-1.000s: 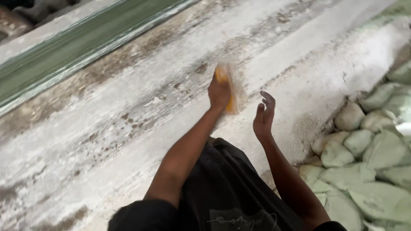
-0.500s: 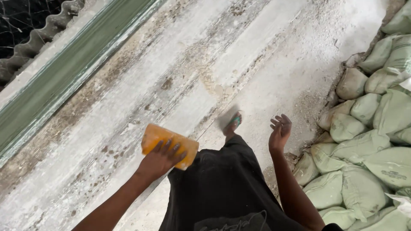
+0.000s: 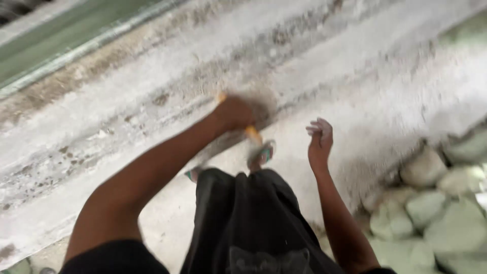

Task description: The recorder prepares decorative moldings by scraping the workbench and applying a liquid coating with a brush.

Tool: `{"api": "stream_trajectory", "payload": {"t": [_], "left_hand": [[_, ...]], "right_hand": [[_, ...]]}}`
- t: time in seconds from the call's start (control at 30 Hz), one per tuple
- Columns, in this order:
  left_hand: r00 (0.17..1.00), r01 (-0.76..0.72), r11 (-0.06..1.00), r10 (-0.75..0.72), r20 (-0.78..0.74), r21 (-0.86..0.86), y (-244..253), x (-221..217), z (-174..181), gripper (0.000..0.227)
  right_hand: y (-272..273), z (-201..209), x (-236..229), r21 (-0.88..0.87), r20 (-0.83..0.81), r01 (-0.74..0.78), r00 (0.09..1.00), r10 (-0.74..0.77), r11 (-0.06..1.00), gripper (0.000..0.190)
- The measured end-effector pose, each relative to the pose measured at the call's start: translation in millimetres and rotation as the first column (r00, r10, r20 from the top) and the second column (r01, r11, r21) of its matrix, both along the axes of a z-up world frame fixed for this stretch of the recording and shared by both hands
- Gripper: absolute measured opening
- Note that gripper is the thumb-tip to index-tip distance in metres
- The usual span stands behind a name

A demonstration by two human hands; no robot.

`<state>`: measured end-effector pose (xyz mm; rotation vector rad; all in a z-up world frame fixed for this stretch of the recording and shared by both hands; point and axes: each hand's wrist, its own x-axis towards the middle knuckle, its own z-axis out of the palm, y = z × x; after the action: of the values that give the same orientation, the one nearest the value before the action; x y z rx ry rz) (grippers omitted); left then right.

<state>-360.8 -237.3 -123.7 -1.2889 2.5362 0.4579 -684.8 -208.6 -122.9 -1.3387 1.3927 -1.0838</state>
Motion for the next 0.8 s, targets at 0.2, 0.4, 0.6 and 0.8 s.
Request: {"api": "stream_trajectory", "payload": {"t": [0.2, 0.4, 0.6, 0.8], "left_hand": [[0.624, -0.756, 0.633, 0.774, -0.110, 0.166, 105.4, 41.0, 166.9, 0.026], [-0.499, -0.854, -0.144, 0.496, -0.711, 0.499, 235.8, 115.3, 129.8, 0.040], [-0.592, -0.773, -0.143, 0.513, -0.621, 0.618, 80.0, 54.4, 50.2, 0.046], [-0.391, -0.834, -0.103, 0.804, -0.448, 0.543, -66.6, -36.5, 23.9, 0.064]], "right_hand": [[-60.5, 17.6, -24.8, -0.032, -0.093, -0.151, 0.985, 0.147, 0.988, 0.026], [-76.7, 4.9, -15.3, -0.040, -0.190, -0.237, 0.956, 0.225, 0.971, 0.028], [-93.3, 35.8, 26.3, -0.067, -0.272, -0.306, 0.921, 0.277, 0.950, 0.025], [-135.8, 0.6, 43.4, -0.084, -0.392, -0.405, 0.854, 0.343, 0.911, 0.029]]}}
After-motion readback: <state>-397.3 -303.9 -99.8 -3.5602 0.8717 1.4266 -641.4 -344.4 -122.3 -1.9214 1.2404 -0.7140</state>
